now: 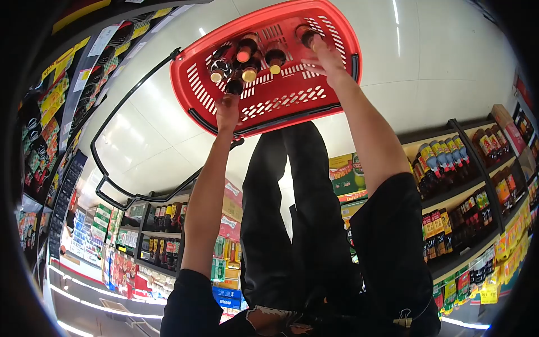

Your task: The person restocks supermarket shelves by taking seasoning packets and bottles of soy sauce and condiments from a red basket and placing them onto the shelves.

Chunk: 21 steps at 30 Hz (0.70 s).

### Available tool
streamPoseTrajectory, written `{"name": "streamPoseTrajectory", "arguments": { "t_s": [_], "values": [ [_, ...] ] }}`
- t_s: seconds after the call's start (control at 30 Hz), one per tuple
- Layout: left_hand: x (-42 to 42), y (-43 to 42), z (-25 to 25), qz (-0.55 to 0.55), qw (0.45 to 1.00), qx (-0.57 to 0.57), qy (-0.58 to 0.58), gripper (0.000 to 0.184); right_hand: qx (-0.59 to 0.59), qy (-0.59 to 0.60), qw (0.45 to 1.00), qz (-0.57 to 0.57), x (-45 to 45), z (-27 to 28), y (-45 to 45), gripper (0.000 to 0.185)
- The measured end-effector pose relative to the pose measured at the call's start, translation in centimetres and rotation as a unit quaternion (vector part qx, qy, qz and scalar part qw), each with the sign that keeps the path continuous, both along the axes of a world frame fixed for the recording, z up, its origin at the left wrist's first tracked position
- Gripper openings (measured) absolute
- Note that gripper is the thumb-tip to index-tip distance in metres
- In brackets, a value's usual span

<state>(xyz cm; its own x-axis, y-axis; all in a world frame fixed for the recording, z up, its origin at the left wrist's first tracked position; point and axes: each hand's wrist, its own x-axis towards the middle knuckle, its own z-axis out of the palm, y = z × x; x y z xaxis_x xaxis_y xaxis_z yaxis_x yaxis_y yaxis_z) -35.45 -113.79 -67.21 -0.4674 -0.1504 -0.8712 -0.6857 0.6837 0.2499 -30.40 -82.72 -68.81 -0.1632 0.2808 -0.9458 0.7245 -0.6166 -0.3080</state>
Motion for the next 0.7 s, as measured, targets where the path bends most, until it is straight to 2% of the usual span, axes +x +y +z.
{"name": "streamPoseTrajectory", "arguments": {
  "t_s": [0.07,0.1,0.17,0.27,0.3,0.33,0.37,0.4,0.43,0.47,0.5,0.53,0.6,0.7],
  "values": [
    [1.2,-1.6,-2.0,-0.024,0.999,0.006,0.046,0.060,0.017,-0.022,1.000,-0.006,0.2,-2.6,0.4,0.047],
    [1.5,-1.7,-1.8,-0.048,0.995,0.014,0.088,0.062,0.016,-0.023,1.000,-0.007,0.4,-2.7,0.4,0.047],
    [2.2,-2.2,-1.0,-0.043,0.994,0.004,0.100,0.059,0.063,-0.038,0.997,0.004,1.4,-2.1,0.4,0.032],
    [2.2,-1.9,1.2,0.006,0.991,0.021,0.130,0.050,0.096,0.008,0.995,0.008,3.5,1.2,-1.0,0.028],
    [2.7,-2.7,1.3,0.014,0.979,0.048,0.196,0.044,0.096,0.056,0.994,0.006,4.8,2.4,-1.3,0.028],
    [2.4,-2.1,2.7,0.023,0.961,0.077,0.263,0.038,0.127,0.099,0.986,0.050,5.9,4.3,-1.5,0.030],
    [2.5,-1.6,4.7,0.055,0.965,0.050,0.253,0.029,0.136,0.099,0.985,0.044,6.8,6.1,-1.9,0.032],
    [2.9,-1.9,4.5,0.056,0.964,0.053,0.255,0.029,0.143,0.100,0.984,0.039,7.4,8.3,-2.5,0.035],
    [3.4,-2.7,4.1,0.036,0.949,0.053,0.309,0.029,0.144,0.102,0.984,0.040,8.2,10.4,-3.0,0.035],
    [4.1,-3.6,3.9,0.015,0.931,0.052,0.361,0.029,0.155,0.123,0.979,0.051,9.0,12.4,-3.4,0.043],
    [3.4,-1.4,7.7,0.085,0.947,0.105,0.292,0.028,0.165,0.147,0.973,0.063,9.7,14.2,-3.8,0.051],
    [3.6,-1.0,8.6,0.062,0.950,0.142,0.271,0.028,0.166,0.151,0.972,0.063,10.2,16.0,-4.2,0.051],
    [2.8,0.5,11.2,0.060,0.967,0.231,0.090,0.033,0.151,0.195,0.968,0.051,11.5,19.6,-5.3,0.051],
    [2.7,4.0,13.7,0.154,0.923,0.353,-0.021,0.062,0.162,0.243,0.954,0.067,13.0,24.6,-7.2,0.048]
  ]
}}
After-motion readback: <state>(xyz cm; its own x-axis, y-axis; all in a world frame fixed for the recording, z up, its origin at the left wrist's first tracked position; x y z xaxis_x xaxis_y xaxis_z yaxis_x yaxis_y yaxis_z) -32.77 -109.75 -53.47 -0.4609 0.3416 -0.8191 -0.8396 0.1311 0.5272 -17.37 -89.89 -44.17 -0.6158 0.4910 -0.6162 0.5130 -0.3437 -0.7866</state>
